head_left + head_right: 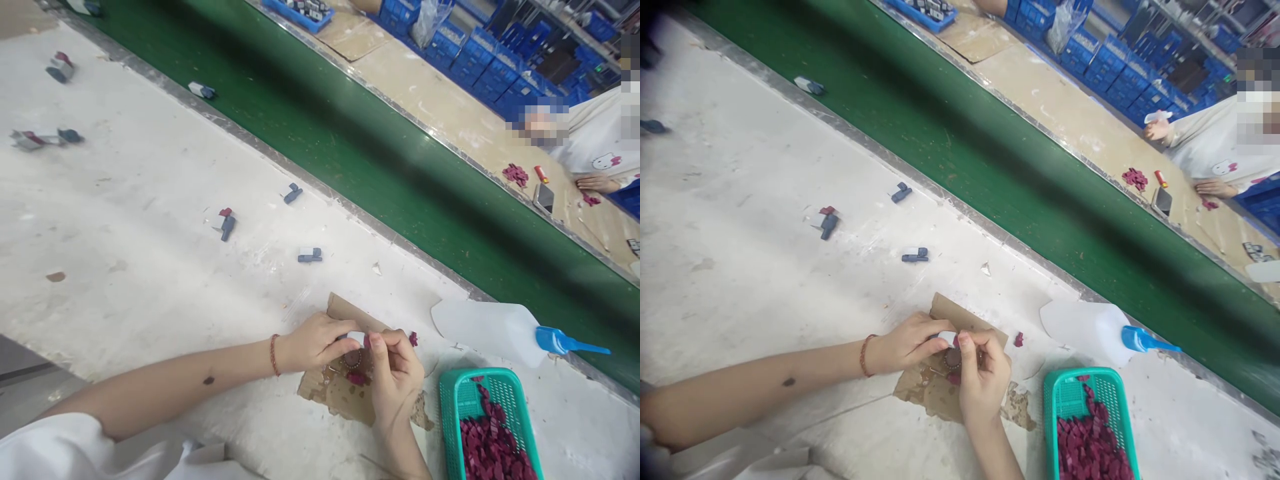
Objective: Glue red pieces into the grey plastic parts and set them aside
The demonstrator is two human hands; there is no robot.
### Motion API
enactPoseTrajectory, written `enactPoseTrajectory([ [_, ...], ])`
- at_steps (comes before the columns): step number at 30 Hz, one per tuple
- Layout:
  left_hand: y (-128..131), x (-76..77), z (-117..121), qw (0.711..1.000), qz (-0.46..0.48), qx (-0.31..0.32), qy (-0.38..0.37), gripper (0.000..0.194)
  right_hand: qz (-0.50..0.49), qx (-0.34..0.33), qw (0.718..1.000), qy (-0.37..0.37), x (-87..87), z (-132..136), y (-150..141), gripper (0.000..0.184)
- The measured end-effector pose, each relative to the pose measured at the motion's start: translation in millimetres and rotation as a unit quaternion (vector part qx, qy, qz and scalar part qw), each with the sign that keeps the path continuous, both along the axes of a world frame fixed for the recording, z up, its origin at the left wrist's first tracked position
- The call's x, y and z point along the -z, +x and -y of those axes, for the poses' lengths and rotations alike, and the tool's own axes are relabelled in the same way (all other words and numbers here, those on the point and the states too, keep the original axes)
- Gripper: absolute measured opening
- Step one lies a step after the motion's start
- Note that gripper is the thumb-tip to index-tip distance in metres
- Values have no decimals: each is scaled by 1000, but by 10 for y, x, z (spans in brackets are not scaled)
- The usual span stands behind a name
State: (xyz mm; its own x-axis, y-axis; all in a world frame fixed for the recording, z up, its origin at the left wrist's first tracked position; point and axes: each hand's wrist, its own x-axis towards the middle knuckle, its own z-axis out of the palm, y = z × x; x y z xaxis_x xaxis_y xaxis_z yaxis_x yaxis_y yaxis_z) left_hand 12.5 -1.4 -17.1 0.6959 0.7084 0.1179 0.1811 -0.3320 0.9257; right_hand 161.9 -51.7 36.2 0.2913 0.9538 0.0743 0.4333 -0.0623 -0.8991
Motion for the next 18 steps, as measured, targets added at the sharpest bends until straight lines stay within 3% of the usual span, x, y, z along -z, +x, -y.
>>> enactPoseTrajectory([
  [4,22,-68,-20,998,44,-39,-27,63,114,-91,987,61,30,-18,103,23],
  [7,33,-118,-35,990,87,-60,-90,55,225,-156,957,99,89,-42,130,37],
  [11,36,-124,-42,996,58,-28,-59,50,310,-148,932,117,195,-54,109,57],
  [14,38,-111,-41,999,29,-10,-12,50,334,-143,924,118,236,-56,123,54],
  [18,44,-114,-41,1000,12,-10,-5,46,374,-152,908,111,214,-80,145,49],
])
